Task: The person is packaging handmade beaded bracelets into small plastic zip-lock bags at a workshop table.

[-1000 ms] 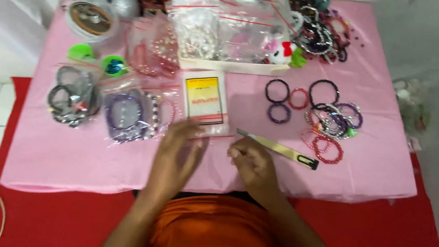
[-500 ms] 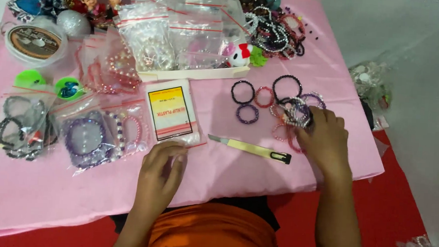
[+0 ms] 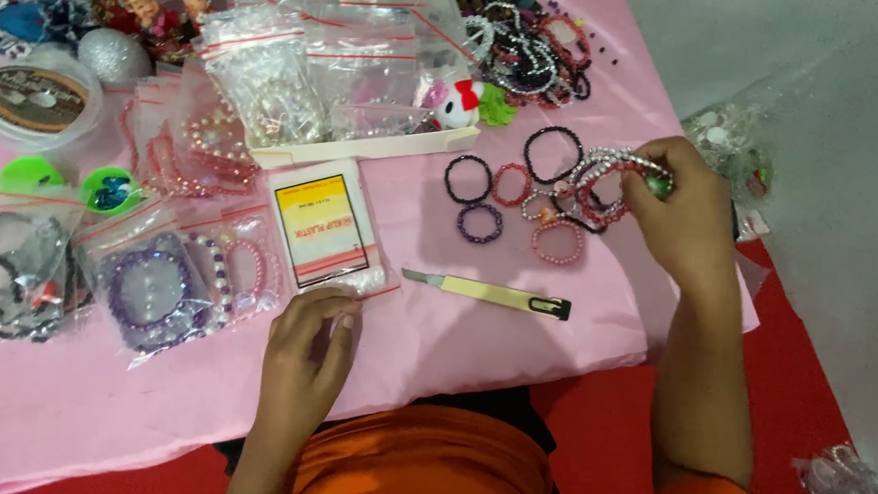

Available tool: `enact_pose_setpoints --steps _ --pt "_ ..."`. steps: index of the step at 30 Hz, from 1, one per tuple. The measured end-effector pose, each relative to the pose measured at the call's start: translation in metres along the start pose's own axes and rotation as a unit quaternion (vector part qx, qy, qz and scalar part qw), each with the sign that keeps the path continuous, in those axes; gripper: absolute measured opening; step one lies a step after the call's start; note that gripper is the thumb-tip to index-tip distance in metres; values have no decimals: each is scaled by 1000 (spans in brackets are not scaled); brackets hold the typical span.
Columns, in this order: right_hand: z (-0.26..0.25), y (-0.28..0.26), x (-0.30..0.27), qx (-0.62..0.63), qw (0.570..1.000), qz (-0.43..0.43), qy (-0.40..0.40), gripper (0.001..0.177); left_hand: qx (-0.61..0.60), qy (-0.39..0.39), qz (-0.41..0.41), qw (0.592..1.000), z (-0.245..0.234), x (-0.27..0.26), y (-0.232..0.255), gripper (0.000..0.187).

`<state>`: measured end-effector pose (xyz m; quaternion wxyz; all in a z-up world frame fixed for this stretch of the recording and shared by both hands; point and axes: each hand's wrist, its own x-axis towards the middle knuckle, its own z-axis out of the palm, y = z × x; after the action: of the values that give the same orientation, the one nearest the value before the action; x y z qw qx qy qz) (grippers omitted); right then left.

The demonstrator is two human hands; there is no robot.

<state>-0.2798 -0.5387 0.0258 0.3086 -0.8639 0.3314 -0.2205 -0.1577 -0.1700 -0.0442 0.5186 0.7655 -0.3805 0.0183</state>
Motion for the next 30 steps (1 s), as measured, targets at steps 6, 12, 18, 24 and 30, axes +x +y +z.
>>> enact_pose_setpoints --steps 6,12,18,24,30 --pt "6 -28 -2 -42 998 -12 -55 23 7 8 8 1000 2 0 0 16" --pt "31 -68 -57 -37 971 -222 -86 29 176 102 11 979 10 -10 -8 14" --pt "136 -54 -112 -55 929 -366 -19 18 381 35 7 924 8 -11 -31 40" --pt "137 -90 -125 -7 947 -283 -153 19 385 57 62 919 -12 12 -39 14" --pt "168 -95 -129 -248 890 -370 -94 35 408 91 41 907 -16 21 -26 9"
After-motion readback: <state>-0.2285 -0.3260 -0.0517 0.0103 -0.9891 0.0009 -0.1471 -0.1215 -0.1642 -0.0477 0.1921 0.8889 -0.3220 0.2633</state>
